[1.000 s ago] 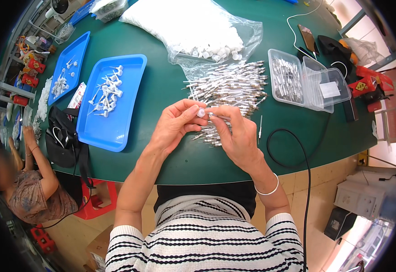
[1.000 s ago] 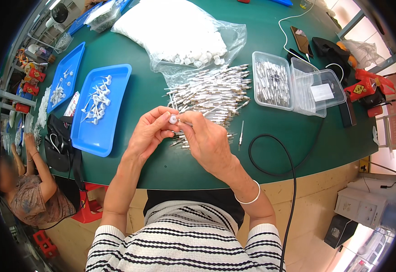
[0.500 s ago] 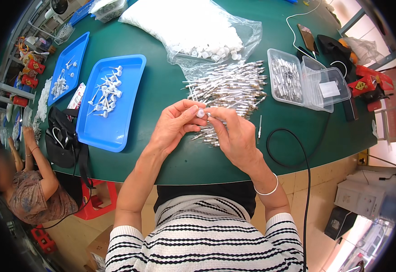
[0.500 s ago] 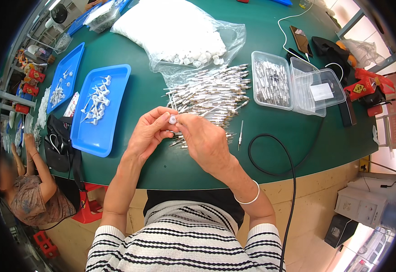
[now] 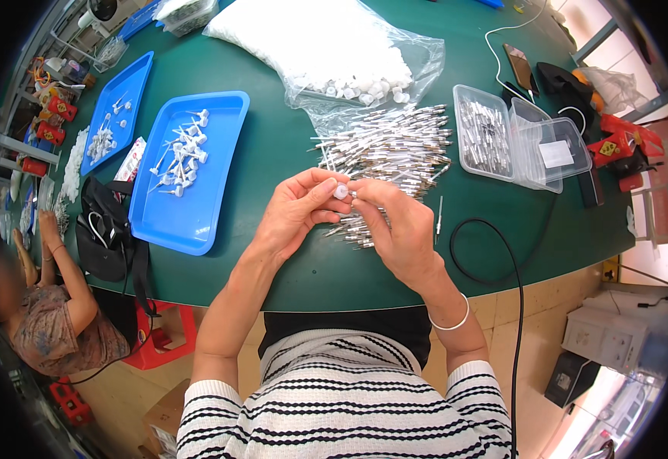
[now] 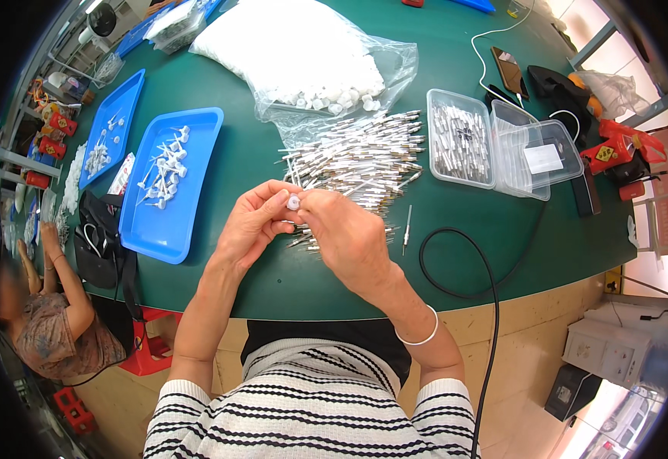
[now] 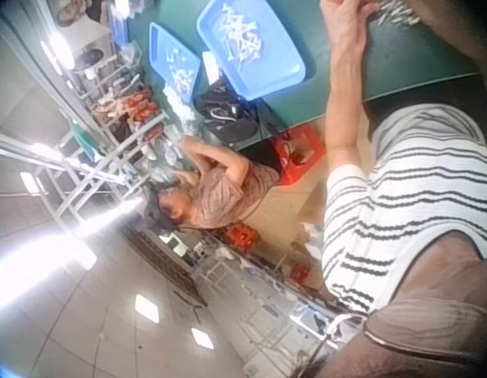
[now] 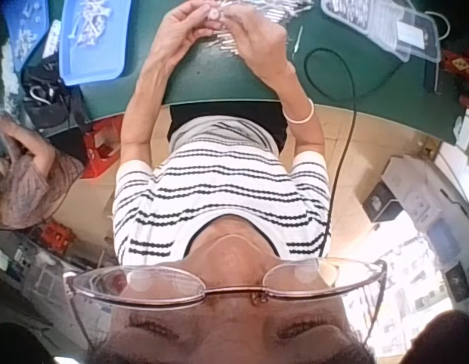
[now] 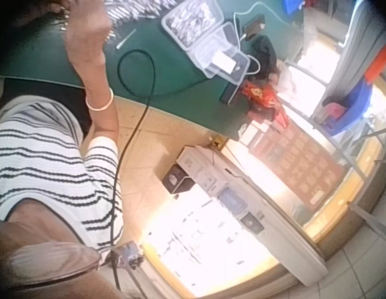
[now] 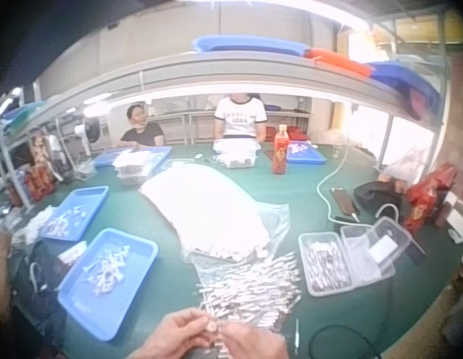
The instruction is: The person sits at a green workbench and repeatedly picks up small white plastic caps and silver metal rods. They insert the rods into the caps by hand and place the assembled units into a blue tray. The process is repetitive and involves handling small parts one at a time.
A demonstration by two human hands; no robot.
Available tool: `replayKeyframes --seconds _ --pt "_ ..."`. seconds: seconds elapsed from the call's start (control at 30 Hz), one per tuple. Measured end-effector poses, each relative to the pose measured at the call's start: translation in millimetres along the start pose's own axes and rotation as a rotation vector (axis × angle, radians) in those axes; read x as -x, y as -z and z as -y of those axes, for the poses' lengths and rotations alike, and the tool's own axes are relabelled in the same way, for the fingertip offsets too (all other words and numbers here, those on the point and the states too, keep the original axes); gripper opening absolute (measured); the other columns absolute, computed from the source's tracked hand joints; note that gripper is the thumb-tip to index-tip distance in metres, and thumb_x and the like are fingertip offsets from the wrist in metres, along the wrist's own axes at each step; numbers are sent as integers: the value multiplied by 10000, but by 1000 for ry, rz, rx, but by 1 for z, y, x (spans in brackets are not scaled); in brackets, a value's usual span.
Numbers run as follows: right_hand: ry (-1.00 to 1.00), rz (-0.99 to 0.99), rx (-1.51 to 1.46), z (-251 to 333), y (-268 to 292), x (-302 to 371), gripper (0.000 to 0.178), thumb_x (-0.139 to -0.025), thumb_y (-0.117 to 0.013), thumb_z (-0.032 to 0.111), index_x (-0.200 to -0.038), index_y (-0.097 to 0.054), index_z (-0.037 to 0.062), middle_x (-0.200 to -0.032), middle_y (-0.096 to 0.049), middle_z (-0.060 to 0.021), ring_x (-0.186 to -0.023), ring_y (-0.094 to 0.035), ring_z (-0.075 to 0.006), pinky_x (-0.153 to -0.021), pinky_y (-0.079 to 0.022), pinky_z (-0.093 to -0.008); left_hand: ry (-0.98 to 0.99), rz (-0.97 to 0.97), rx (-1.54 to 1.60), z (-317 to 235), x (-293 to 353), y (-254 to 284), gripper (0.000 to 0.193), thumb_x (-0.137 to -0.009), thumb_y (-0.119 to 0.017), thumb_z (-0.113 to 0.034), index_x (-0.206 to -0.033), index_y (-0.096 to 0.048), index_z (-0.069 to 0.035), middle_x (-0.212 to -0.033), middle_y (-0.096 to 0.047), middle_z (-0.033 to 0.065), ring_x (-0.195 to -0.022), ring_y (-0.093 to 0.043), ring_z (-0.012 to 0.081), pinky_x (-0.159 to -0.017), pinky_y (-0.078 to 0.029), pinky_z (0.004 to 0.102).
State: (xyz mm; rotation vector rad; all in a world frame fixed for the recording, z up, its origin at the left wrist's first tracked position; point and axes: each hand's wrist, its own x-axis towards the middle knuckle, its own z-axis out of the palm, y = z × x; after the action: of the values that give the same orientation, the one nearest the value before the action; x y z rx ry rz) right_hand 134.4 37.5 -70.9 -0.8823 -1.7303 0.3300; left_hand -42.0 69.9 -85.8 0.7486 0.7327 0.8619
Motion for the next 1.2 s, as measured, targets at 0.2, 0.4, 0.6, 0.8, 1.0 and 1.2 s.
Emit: replayKeyframes --seconds 0.2,0.4,0.6,0.8,1.0,1.2 --pt "-93 -14 -33 2 3 -1 184 -815 -656 -35 -972 -580 25 -870 -656 -90 -701 -654 -245 -578 -510 -305 10 8 -2 -1 1 -1 224 -943 -584 -177 -1068 -630 3 -905 -680 94 -787 -676 131 -660 -560 209" --pt "-200 -18 -107 0 3 2 163 -833 -659 -5 -963 -567 33 -809 -669 -91 -647 -661 -220 -552 -503 -296 23 31 -9 0 1 1 244 -950 -570 -184 -1077 -637 14 -904 -680 93 -780 -675 128 -661 -561 206" --pt "-212 -7 -100 -2 3 4 163 -838 -659 10 -966 -561 35 -803 -669 -92 -646 -664 -214 -540 -495 -297 28 51 -2 0 1 1 254 -956 -558 -187 -1087 -636 17 -904 -678 93 -780 -675 127 -667 -564 204" --pt "-212 7 -75 -2 4 5 171 -837 -659 6 -972 -559 37 -803 -664 -88 -649 -664 -215 -536 -491 -296 40 49 7 0 0 1 255 -958 -556 -188 -1086 -634 18 -907 -675 94 -774 -674 128 -668 -565 206" --pt "-284 -33 -240 3 5 2 140 -869 -643 30 -977 -556 12 -857 -668 -96 -731 -682 -183 -626 -536 -273 19 28 0 -2 1 -1 224 -947 -569 -158 -1081 -629 12 -909 -676 100 -778 -677 130 -660 -564 211" --pt "-556 -99 -693 1 13 -3 115 -925 -598 81 -987 -555 -6 -927 -652 -101 -814 -662 -145 -705 -554 -267 -18 -20 -74 -1 4 -7 179 -926 -576 -101 -1076 -606 -8 -913 -675 117 -801 -687 170 -640 -580 221"
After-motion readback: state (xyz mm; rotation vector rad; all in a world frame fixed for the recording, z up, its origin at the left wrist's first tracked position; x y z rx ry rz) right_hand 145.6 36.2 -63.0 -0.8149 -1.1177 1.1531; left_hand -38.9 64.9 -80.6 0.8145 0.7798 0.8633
